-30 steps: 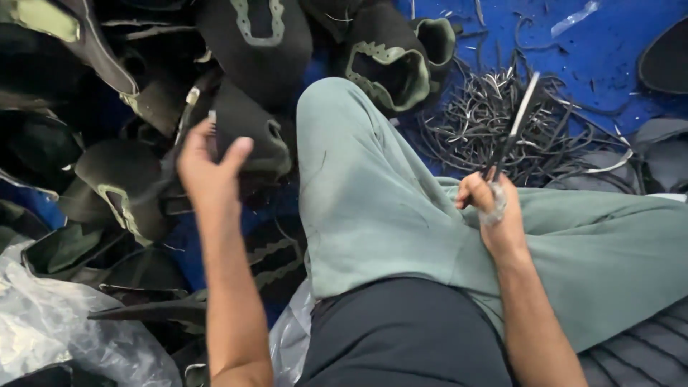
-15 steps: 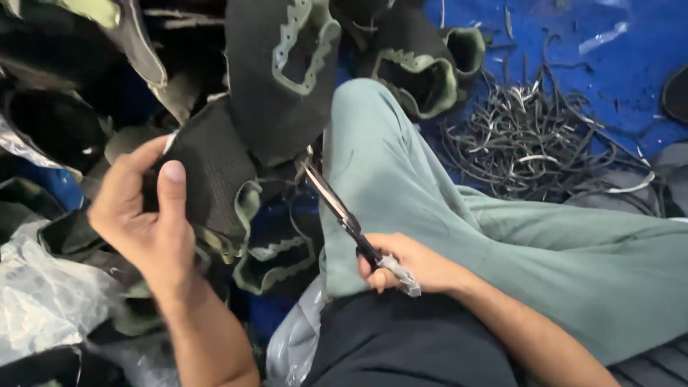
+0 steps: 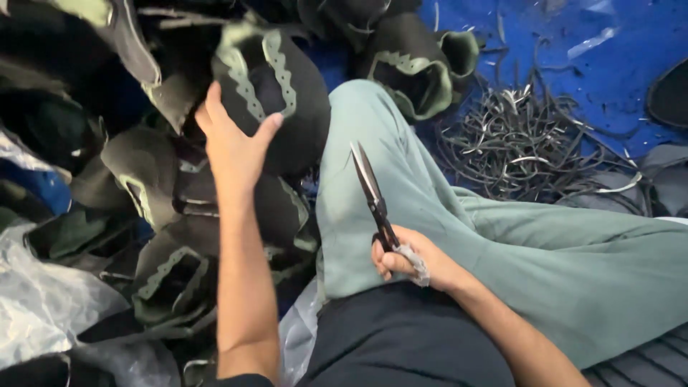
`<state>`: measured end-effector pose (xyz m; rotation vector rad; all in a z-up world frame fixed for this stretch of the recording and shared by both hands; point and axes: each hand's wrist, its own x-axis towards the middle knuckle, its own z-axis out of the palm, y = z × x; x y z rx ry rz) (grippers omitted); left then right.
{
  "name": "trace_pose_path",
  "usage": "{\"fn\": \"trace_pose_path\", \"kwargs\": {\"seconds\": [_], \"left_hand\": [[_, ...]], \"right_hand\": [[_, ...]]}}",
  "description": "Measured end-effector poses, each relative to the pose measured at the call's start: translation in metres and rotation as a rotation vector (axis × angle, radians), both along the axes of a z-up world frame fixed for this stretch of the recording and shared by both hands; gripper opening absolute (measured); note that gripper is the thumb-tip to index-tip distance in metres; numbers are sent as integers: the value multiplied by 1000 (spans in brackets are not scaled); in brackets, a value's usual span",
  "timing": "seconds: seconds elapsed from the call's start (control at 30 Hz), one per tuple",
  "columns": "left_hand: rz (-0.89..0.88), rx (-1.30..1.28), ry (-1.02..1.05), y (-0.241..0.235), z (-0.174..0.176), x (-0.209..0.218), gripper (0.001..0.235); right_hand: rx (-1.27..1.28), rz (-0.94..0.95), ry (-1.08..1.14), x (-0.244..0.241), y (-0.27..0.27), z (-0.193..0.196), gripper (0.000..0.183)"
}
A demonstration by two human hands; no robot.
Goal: The person trims excess material from shoe upper components using scissors.
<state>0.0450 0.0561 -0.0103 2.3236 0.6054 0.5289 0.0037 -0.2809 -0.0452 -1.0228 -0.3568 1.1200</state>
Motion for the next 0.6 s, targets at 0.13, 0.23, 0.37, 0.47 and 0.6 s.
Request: {"fn": "trace_pose_path", "kwargs": {"seconds": [0.13, 0.23, 0.37, 0.47, 0.6], "left_hand": [[75, -334, -293, 17, -67, 13, 98], [8, -918, -358, 33, -60, 0, 90], [-55, -852, -695, 43, -22, -14, 70], [-19, -1184, -997, 31, 10, -30, 61], [-158, -1232, -1165, 26, 15, -43, 61]], "right_hand": [[-48, -15, -14, 1, -5, -9, 35], [-45, 29, -59, 1, -2, -11, 32], [-157, 48, -140, 4, 4, -1, 32], [-421, 70, -286, -1, 7, 14, 35], [-680, -21, -868, 11, 17, 40, 47]]}}
